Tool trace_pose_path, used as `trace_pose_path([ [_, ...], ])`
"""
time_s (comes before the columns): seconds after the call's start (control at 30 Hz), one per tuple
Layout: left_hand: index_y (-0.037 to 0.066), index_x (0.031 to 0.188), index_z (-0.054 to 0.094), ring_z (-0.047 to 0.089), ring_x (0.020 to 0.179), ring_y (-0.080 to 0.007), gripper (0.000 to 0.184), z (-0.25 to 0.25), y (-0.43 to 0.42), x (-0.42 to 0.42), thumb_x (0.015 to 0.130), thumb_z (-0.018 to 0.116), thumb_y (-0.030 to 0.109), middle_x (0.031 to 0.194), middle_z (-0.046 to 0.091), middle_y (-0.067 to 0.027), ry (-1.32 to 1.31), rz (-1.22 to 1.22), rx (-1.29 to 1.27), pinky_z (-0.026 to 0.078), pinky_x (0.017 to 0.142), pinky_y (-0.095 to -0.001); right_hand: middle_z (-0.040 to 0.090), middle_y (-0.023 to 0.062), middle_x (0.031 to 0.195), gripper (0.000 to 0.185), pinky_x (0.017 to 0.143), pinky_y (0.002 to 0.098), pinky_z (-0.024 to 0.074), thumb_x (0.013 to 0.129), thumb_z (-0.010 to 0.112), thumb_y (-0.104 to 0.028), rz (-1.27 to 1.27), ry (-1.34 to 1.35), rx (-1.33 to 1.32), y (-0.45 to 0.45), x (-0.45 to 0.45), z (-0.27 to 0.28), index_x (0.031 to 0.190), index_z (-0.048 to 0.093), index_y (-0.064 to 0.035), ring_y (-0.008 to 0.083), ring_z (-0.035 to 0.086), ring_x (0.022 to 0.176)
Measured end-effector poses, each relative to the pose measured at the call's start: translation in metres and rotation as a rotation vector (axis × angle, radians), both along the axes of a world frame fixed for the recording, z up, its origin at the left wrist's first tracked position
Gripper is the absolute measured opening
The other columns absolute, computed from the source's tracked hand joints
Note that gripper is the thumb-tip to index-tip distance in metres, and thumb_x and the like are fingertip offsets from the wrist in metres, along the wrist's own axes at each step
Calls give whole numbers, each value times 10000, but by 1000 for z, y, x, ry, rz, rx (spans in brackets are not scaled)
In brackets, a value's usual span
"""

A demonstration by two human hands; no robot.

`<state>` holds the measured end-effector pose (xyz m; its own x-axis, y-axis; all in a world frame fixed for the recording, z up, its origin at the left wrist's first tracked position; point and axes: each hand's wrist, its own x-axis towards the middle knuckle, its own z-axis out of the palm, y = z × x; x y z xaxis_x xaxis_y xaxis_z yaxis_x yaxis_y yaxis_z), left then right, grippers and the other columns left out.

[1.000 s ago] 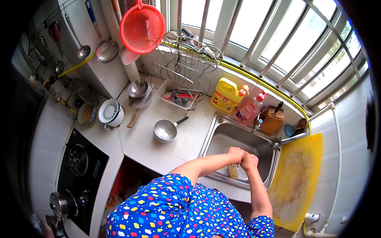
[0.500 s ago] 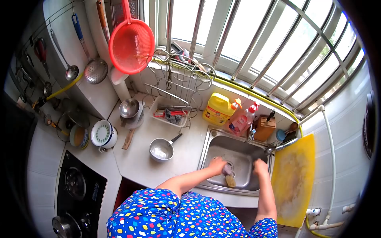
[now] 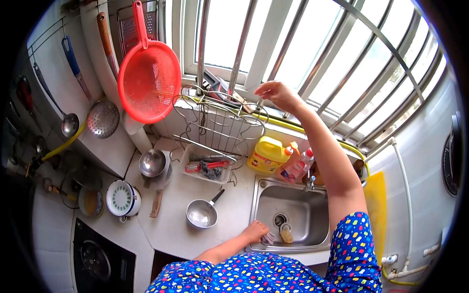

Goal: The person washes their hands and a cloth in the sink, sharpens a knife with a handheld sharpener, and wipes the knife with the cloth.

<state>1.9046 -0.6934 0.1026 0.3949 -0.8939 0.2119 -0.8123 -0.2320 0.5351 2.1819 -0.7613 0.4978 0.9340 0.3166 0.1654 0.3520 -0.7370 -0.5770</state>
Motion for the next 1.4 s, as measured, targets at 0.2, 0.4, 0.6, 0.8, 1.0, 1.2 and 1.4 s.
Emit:
trace_pose_path([
  [0.2,90,792,532,548,832,-258,269,0,2,2,542,630,89,787,566,-82,32,35,-97,401,739,-372,658,80,898,275,760,281,506,696,625,23,100,132,-332,34,67,-30,952,656,-73,173,623,845],
  [0.4,85,782,528,551,813,-261,251,-3,3,2,548,620,71,775,559,-80,61,56,-149,406,725,-372,631,98,963,313,675,280,521,727,686,-121,163,203,-402,38,84,-38,1030,623,-70,170,632,802],
  [0.6,82,771,522,549,803,-268,240,-7,2,3,547,603,52,765,549,-85,100,57,-178,414,711,-371,629,93,796,362,676,328,492,643,748,-222,429,-107,-464,32,105,-68,947,632,-63,229,616,768],
  [0.8,79,765,523,551,800,-281,220,0,4,2,562,595,39,765,553,-98,117,84,-221,415,721,-371,623,134,844,303,698,343,479,662,703,-126,427,22,-621,36,111,-72,941,631,-33,255,599,790],
  [1.0,74,766,516,545,816,-279,234,-6,2,3,548,597,42,772,547,-97,119,87,-219,412,725,-372,625,130,823,269,665,344,480,682,687,-130,375,148,-492,34,111,-76,926,626,-36,247,603,758],
  [1.2,74,776,515,542,816,-278,245,-4,4,2,547,596,42,775,545,-96,119,86,-212,414,720,-369,627,116,846,346,732,352,470,723,578,-279,234,48,-557,35,108,-62,1015,611,-96,233,593,816],
  [1.4,84,798,528,546,817,-272,252,-7,2,1,558,595,49,779,547,-93,129,82,-192,417,715,-362,606,112,778,308,671,362,445,823,525,-295,223,-77,-598,35,92,-32,1057,580,-103,237,578,748],
])
